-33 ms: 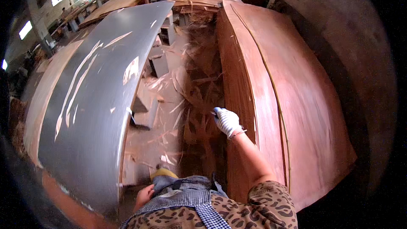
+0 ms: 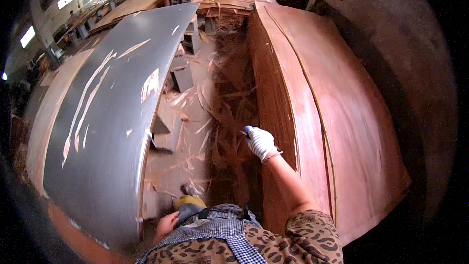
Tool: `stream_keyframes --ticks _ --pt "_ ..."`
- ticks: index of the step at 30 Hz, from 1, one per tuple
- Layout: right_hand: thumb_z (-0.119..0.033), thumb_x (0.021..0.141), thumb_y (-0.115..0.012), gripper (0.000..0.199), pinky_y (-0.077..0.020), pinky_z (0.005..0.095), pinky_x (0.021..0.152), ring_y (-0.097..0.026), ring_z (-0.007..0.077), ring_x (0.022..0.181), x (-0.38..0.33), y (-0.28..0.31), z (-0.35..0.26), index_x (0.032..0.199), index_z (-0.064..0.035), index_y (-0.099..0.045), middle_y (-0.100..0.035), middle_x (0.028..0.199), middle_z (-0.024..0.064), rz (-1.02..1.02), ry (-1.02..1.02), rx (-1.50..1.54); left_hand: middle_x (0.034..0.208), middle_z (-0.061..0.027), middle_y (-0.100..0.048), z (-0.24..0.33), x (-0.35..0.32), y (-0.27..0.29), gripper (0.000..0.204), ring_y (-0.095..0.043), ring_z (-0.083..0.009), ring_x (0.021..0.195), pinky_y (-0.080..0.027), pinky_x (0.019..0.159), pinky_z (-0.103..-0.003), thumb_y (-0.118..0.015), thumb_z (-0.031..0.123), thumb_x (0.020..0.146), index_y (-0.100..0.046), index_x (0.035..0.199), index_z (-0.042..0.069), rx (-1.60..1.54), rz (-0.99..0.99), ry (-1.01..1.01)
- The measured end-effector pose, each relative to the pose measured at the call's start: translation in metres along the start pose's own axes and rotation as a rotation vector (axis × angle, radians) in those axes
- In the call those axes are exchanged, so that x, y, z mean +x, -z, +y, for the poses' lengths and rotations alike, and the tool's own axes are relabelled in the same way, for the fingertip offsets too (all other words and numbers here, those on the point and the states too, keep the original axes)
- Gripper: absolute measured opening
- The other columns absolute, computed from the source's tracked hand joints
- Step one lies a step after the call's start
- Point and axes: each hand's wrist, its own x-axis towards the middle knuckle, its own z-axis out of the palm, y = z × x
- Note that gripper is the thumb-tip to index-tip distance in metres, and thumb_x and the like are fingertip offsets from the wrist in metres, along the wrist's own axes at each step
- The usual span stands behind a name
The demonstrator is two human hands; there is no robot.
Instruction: The person sorts and inspects wood veneer sheets by hand, using a small utility blade to trim edges and tape to secure sections.
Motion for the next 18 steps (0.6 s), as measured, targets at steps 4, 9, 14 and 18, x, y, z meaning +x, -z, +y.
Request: stream_keyframes --ticks 4,9,14,18 --pt "-0.02 0.075 -0.054 0.012 -0.0456 0.0435 0.056 -0.057 0.0329 0.065 0.026 -0.038 0.002 0.083 -0.0102 -0.053 -0.058 0.07 0.0147 -0.11 -0.107 -0.01 0.096 -0.0178 -0.058 0.03 0.136 0.061 0.028 -0.055 -0.0334 0.089 -0.044 0.077 -0.038 -0.052 0.015 0.079 -0.056 0.104 0.003 0.076 -0.016 -0.233" --pt "-0.024 0.078 -0.049 0.021 -0.0474 0.0422 0.065 -0.06 0.0323 0.077 0.014 -0.034 0.017 0.088 -0.0085 -0.058 -0.062 0.085 0.016 -0.363 -0.361 -0.029 0.097 -0.0165 -0.058 0.066 0.292 0.116 0.027 -0.056 -0.0331 0.087 -0.045 0.075 -0.038 -0.053 0.015 0.079 -0.057 0.103 0.005 0.206 -0.074 -0.274" --pt "-0.024 0.078 -0.05 0.023 -0.0463 0.0405 0.073 -0.058 0.0317 0.085 0.031 -0.052 0.053 0.092 -0.0096 -0.06 -0.061 0.088 0.0166 -0.419 -0.877 -0.006 0.1 -0.0156 -0.058 0.115 0.442 0.116 0.027 -0.055 -0.0317 0.092 -0.044 0.079 -0.037 -0.051 0.017 0.081 -0.057 0.105 0.006 0.091 -0.34 -0.387" --pt "-0.023 0.078 -0.05 0.021 -0.0461 0.0402 0.075 -0.058 0.0319 0.086 0.086 -0.069 0.086 0.092 -0.0106 -0.06 -0.061 0.09 0.0159 -0.452 -1.036 0.014 0.103 -0.0153 -0.057 0.172 0.554 0.098 0.028 -0.054 -0.0316 0.094 -0.044 0.081 -0.036 -0.051 0.017 0.081 -0.055 0.108 0.007 0.18 -0.481 -0.57"
